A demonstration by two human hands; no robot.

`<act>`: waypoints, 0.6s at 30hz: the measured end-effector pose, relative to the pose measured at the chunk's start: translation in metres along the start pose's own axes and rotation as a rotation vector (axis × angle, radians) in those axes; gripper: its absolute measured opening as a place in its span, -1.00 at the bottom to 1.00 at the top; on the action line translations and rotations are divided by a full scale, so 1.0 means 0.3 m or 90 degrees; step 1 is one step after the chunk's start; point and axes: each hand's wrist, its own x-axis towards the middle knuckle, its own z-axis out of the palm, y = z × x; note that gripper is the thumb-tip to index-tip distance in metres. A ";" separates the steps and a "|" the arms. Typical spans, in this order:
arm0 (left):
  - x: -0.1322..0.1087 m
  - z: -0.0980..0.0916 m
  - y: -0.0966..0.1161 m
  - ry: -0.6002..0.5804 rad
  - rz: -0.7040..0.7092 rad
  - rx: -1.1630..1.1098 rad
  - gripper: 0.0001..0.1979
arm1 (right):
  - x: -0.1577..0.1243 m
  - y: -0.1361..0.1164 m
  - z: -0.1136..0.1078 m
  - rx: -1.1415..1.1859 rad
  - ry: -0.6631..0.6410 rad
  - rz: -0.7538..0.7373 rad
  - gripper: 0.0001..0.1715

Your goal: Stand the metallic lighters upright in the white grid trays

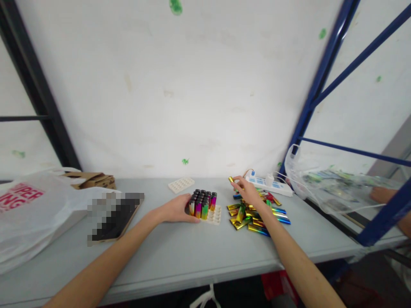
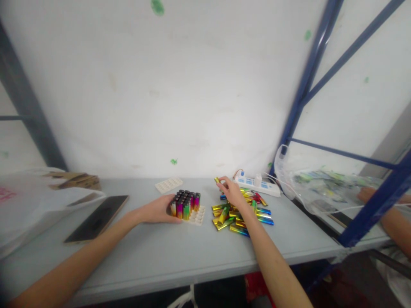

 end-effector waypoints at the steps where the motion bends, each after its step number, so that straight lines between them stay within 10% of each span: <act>1: 0.000 -0.001 0.002 -0.002 -0.002 0.010 -0.28 | 0.003 -0.011 0.005 0.022 0.018 0.000 -0.56; 18: 0.002 -0.012 0.017 -0.018 0.034 0.043 -0.31 | -0.016 -0.140 0.129 0.561 -0.085 0.165 -0.39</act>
